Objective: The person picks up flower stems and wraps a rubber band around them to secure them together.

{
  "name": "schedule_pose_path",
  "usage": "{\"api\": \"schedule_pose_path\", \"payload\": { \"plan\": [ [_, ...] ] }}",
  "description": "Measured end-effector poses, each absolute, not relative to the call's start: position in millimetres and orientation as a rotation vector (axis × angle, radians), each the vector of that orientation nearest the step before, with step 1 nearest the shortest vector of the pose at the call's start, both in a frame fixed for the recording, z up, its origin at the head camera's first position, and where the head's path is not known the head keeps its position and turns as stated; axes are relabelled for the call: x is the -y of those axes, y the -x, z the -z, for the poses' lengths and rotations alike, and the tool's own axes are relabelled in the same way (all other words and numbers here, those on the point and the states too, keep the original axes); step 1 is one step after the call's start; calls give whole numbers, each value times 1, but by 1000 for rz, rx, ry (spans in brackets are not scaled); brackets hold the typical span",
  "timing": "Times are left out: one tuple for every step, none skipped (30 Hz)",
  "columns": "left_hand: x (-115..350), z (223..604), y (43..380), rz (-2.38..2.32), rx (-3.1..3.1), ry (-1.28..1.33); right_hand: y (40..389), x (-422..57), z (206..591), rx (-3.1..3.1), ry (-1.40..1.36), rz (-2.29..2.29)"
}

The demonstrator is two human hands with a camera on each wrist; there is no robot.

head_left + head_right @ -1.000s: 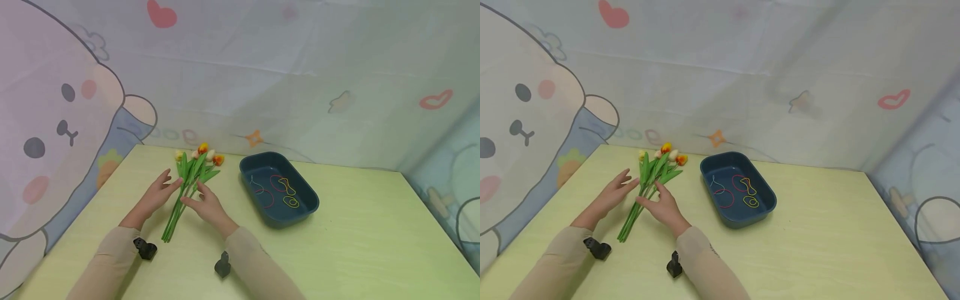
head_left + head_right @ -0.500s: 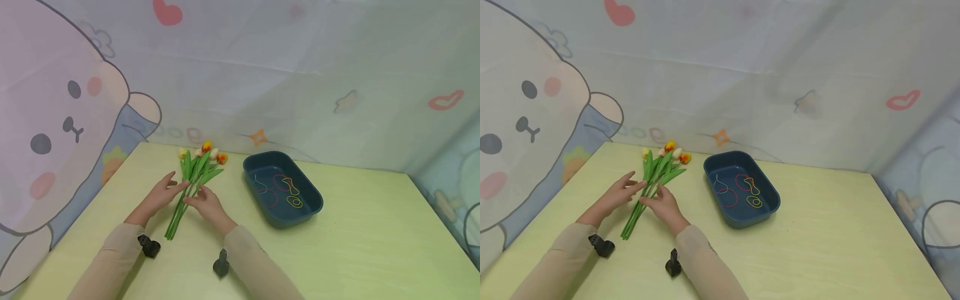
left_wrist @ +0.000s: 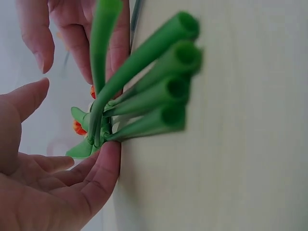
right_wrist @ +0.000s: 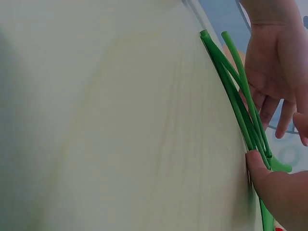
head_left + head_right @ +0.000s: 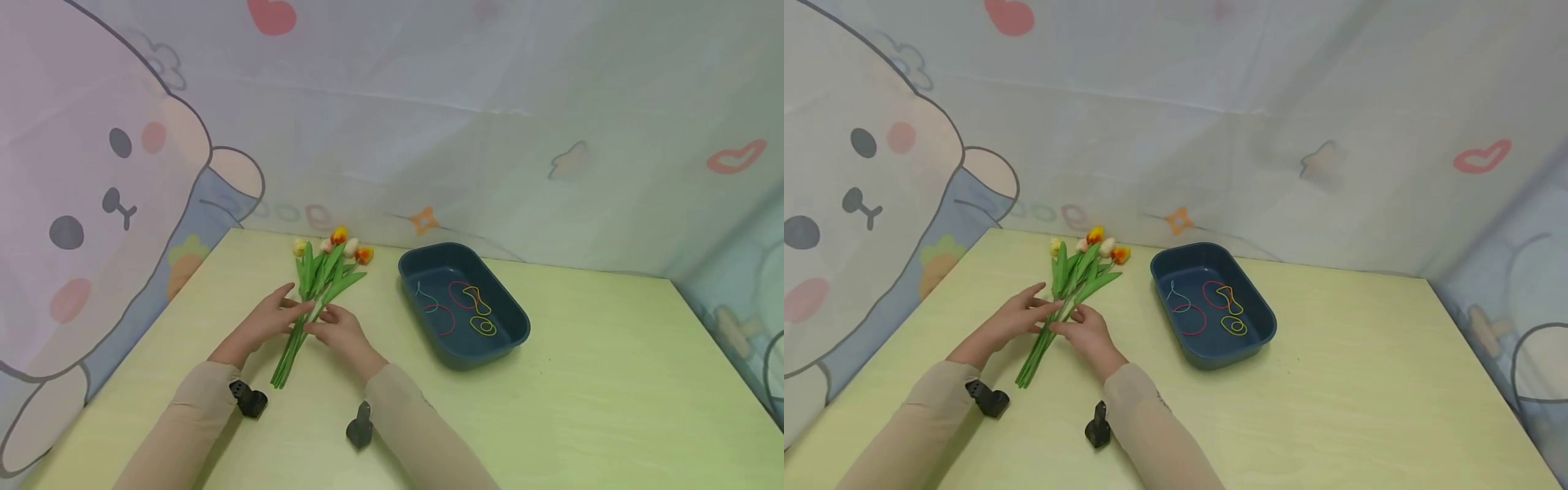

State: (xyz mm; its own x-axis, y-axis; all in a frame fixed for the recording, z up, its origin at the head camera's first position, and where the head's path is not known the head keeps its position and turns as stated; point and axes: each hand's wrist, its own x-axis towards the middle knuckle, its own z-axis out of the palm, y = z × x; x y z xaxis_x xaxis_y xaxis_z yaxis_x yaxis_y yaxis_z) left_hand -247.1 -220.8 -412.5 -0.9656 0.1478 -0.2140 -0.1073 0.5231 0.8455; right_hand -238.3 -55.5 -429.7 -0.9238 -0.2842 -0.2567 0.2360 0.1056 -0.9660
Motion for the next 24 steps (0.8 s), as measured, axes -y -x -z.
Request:
{"api": "schedule_pose_path", "payload": {
  "plan": [
    [220, 413, 247, -1420, -2501, -34, 239, 55, 430, -2010, 43, 1876],
    [220, 413, 247, -1420, -2497, -32, 239, 56, 430, -2009, 40, 1877],
    [219, 413, 246, -1420, -2494, -33, 239, 55, 429, -2008, 38, 1878],
    [219, 413, 246, -1420, -2490, -35, 239, 55, 429, -1999, 35, 1883],
    [219, 413, 246, -1418, -2489, -39, 239, 55, 429, -1989, 34, 1890],
    [219, 413, 246, -1417, -2488, -42, 238, 55, 429, -1986, 35, 1890],
    [218, 413, 246, -1417, -2486, -47, 238, 55, 429, -1983, 36, 1891],
    [218, 414, 246, -1417, -2483, -51, 238, 55, 429, -1973, 34, 1895],
    [218, 414, 246, -1415, -2482, -53, 239, 55, 429, -1965, 30, 1901],
    [217, 414, 246, -1413, -2481, -54, 239, 55, 430, -1958, 27, 1905],
    [217, 414, 246, -1412, -2481, -52, 239, 55, 430, -1955, 28, 1911],
    [217, 415, 246, -1408, -2480, -51, 240, 55, 430, -1954, 31, 1915],
    [216, 415, 247, -1406, -2478, -48, 240, 55, 431, -1950, 27, 1920],
    [216, 415, 247, -1404, -2476, -43, 241, 55, 431, -1947, 27, 1926],
    [216, 415, 247, -1404, -2473, -38, 242, 55, 431, -1942, 25, 1930],
    [215, 416, 248, -1403, -2470, -37, 242, 54, 432, -1941, 31, 1931],
    [215, 416, 248, -1403, -2465, -35, 243, 54, 432, -1938, 32, 1933],
    [215, 417, 248, -1403, -2461, -33, 243, 54, 432, -1944, 37, 1925],
    [215, 417, 248, -1406, -2456, -30, 244, 53, 433, -1951, 43, 1918],
    [216, 417, 249, -1409, -2453, -32, 244, 53, 433, -1957, 52, 1910],
    [216, 418, 249, -1410, -2450, -35, 244, 52, 433, -1960, 58, 1904],
    [216, 418, 249, -1413, -2446, -37, 245, 51, 433, -1969, 67, 1896],
    [216, 418, 249, -1421, -2438, -38, 245, 51, 433, -1977, 75, 1888],
    [216, 418, 248, -1428, -2433, -37, 245, 50, 433, -1983, 85, 1880]
  ]
}}
